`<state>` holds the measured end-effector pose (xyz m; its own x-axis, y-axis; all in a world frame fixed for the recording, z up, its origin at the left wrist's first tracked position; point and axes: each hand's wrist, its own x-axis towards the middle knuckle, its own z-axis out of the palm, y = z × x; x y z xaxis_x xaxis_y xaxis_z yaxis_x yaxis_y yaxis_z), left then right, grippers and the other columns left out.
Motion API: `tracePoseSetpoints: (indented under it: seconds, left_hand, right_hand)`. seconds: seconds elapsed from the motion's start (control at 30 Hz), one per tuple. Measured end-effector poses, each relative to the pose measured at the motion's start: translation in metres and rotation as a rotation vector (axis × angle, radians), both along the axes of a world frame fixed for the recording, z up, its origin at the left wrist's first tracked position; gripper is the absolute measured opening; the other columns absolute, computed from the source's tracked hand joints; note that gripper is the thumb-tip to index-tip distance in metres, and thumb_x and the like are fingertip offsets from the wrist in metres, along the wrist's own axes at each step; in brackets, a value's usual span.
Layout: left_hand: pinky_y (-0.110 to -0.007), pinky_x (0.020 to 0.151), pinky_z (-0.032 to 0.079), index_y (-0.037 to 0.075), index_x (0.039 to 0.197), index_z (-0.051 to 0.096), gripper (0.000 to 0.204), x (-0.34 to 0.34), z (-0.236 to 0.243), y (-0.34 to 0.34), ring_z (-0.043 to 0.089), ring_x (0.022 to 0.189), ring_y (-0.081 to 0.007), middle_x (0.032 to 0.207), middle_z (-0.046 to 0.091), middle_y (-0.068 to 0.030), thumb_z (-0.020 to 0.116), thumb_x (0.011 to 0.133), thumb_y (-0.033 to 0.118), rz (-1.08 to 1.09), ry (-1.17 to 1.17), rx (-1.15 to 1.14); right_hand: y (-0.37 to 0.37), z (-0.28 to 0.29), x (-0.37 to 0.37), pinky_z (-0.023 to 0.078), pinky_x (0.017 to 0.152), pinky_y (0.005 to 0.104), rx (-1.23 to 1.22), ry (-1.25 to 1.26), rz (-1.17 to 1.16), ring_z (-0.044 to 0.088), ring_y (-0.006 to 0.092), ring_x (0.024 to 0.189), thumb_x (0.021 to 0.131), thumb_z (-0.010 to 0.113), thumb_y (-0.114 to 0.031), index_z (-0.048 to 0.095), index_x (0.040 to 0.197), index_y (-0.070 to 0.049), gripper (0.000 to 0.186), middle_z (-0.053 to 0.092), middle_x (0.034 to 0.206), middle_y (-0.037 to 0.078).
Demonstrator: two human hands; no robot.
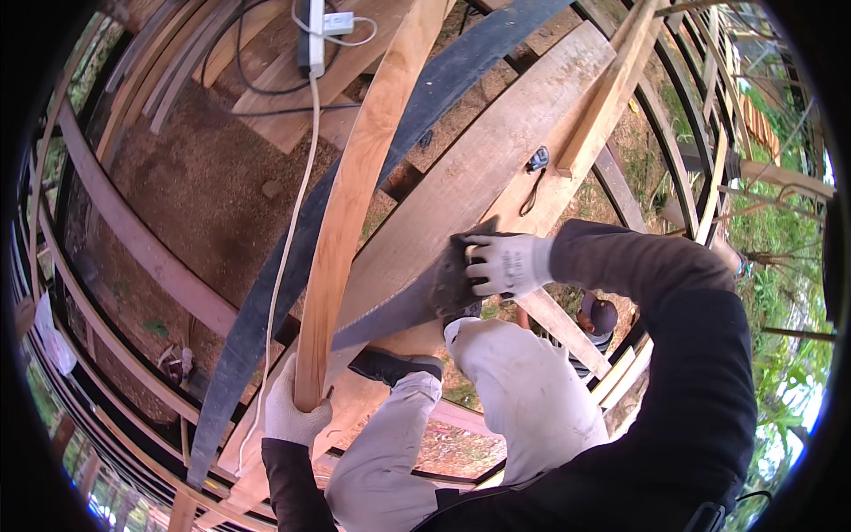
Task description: The person measures a wooden plank using a tape measure, marks it, and then saws through the plank while sitting on a wooden frame.
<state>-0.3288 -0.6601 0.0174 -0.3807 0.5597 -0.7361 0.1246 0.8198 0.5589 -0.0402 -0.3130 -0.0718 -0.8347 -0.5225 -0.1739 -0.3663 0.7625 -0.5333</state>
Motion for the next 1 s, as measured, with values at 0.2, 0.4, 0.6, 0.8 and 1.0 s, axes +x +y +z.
tracePoseSetpoints:
  seconds: [0.2, 0.4, 0.6, 0.8, 1.0]
  left_hand:
    - [-0.033, 0.099, 0.05, -0.006, 0.142, 0.048, 0.079, 0.018, -0.038, 0.094, 0.064, 0.118, -0.0225, 0.125, 0.067, -0.0174, 0.074, 0.069, 0.01, -0.228, -0.024, 0.084]
    - [-0.034, 0.102, 0.049, -0.007, 0.142, 0.046, 0.083, 0.049, -0.11, 0.162, 0.065, 0.118, -0.0277, 0.126, 0.066, -0.0214, 0.076, 0.072, 0.024, -0.476, 0.034, 0.044]
    - [-0.036, 0.101, 0.049, -0.005, 0.141, 0.047, 0.082, 0.081, -0.157, 0.189, 0.066, 0.117, -0.0302, 0.124, 0.067, -0.0231, 0.075, 0.073, 0.029, -0.577, 0.063, 0.118]
    - [-0.044, 0.097, 0.051, -0.002, 0.128, 0.061, 0.064, 0.088, -0.167, 0.184, 0.066, 0.107, -0.0399, 0.115, 0.069, -0.0255, 0.07, 0.075, 0.034, -0.786, 0.29, 0.088]
    - [-0.047, 0.099, 0.048, -0.002, 0.126, 0.059, 0.063, 0.095, -0.191, 0.16, 0.058, 0.113, -0.0419, 0.12, 0.058, -0.025, 0.075, 0.078, 0.035, -0.727, 0.518, 0.195]
  right_hand:
    - [0.003, 0.071, 0.252, 0.037, 0.109, 0.0588, 0.547, -0.138, -1.14, 0.06, 0.0338, 0.102, 0.062, 0.077, -0.029, 0.066, 0.095, -0.012, 0.038, 0.061, 0.101, 0.01]
    - [-0.085, -0.1, 0.23, 0.035, 0.106, 0.0512, 0.566, -0.016, -2.239, 0.058, 0.0358, 0.105, 0.074, 0.076, -0.029, 0.062, 0.099, -0.009, 0.035, 0.062, 0.101, 0.013]
    - [-0.082, -0.189, 0.173, 0.032, 0.109, 0.0518, 0.428, -0.331, -2.291, 0.059, 0.0328, 0.11, 0.081, 0.072, -0.042, 0.063, 0.107, -0.013, 0.04, 0.062, 0.11, 0.015]
    - [-0.088, -0.187, 0.15, 0.034, 0.105, 0.0506, 0.494, -0.415, -2.084, 0.056, 0.0334, 0.113, 0.08, 0.073, -0.049, 0.063, 0.11, -0.013, 0.048, 0.06, 0.113, 0.014]
    - [-0.105, -0.162, 0.155, 0.028, 0.112, 0.0541, 0.477, -0.264, -2.074, 0.048, 0.0343, 0.123, 0.08, 0.074, -0.047, 0.059, 0.126, -0.009, 0.061, 0.055, 0.123, 0.015]
